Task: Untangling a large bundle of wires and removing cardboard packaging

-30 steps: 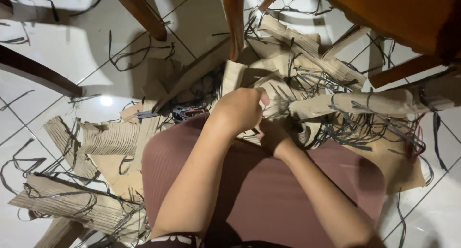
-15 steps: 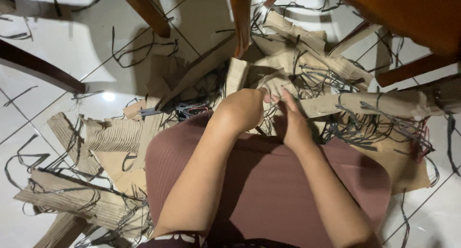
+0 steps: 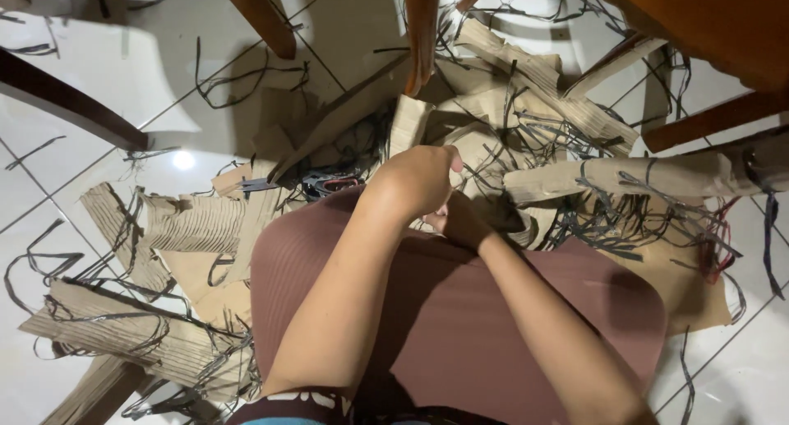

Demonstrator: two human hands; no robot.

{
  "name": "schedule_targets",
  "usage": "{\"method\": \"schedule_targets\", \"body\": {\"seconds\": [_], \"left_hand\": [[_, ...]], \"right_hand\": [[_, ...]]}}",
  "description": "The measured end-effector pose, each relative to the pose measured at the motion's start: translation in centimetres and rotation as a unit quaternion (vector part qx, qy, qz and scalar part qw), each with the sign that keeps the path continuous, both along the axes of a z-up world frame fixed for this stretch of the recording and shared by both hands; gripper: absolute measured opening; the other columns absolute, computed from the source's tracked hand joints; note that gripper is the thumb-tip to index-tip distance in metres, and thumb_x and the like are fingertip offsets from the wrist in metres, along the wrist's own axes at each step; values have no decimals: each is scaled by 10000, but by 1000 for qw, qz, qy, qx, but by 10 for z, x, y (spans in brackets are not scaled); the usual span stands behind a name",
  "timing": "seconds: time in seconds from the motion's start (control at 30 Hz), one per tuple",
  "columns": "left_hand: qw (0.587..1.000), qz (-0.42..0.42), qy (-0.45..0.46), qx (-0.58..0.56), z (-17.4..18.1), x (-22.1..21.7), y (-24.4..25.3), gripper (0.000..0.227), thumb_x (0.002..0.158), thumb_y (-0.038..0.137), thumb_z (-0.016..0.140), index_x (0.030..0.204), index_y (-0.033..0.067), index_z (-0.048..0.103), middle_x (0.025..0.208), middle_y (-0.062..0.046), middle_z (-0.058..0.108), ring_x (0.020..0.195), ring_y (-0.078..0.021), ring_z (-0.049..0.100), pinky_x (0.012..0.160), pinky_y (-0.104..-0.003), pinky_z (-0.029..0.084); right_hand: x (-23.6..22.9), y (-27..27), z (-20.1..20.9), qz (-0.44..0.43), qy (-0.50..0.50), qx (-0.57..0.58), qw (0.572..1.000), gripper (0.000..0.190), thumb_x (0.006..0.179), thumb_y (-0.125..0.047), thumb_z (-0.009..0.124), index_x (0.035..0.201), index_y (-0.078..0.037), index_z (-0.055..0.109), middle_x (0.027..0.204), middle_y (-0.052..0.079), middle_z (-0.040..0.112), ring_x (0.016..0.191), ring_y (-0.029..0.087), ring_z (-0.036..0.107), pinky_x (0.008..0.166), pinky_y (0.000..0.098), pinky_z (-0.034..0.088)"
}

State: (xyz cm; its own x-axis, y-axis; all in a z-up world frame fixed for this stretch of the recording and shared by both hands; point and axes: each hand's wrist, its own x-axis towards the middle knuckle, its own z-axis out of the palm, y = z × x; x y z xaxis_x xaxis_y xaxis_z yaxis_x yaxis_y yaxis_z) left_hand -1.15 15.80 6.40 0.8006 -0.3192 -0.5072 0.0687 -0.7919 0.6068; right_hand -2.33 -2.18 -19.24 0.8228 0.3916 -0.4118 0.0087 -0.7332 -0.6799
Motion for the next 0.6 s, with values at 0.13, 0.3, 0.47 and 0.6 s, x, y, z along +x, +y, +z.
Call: {"method": "schedule_targets", "body": {"seconds": [0.13, 0.3, 0.47, 0.6], "left_hand": [[1000, 12, -15, -6, -11, 2, 2, 341, 907, 53, 521, 1206, 68, 685, 1008, -211, 759, 1028, -412, 733, 880, -527, 584], [999, 2, -42, 16, -31, 9, 7, 320, 920, 125, 553, 1212, 82, 677, 1027, -204, 748, 1052, -409, 721, 900, -526, 571], [999, 6, -42, -8, -49, 6, 10, 324, 926, 135, 547, 1209, 94, 698, 1062, -227, 746, 1087, -429, 705, 929, -533, 561], [993, -19, -47, -106, -35, 0, -3, 355, 928, 176, 593, 1246, 41, 675, 1134, -315, 714, 1148, -505, 654, 985, -586, 519]], "right_hand": [[18, -5, 18, -21, 4, -169, 985, 557, 794, -587, 717, 1088, -117, 765, 1017, 153, 788, 1049, 379, 734, 911, 499, 549], [8, -20, 107, -282, 131, 383, 870, 308, 869, -27, 753, 1166, 41, 713, 908, 155, 746, 603, 155, 670, 563, 270, 585], [-2, -40, 141, -312, 74, 416, 851, 369, 891, 29, 726, 1256, 1, 682, 1072, 144, 748, 670, 92, 639, 626, 200, 496], [-5, -56, 152, -297, 52, 485, 821, 407, 962, 10, 657, 1361, -34, 583, 1076, 131, 737, 412, 53, 504, 449, 171, 410]]}}
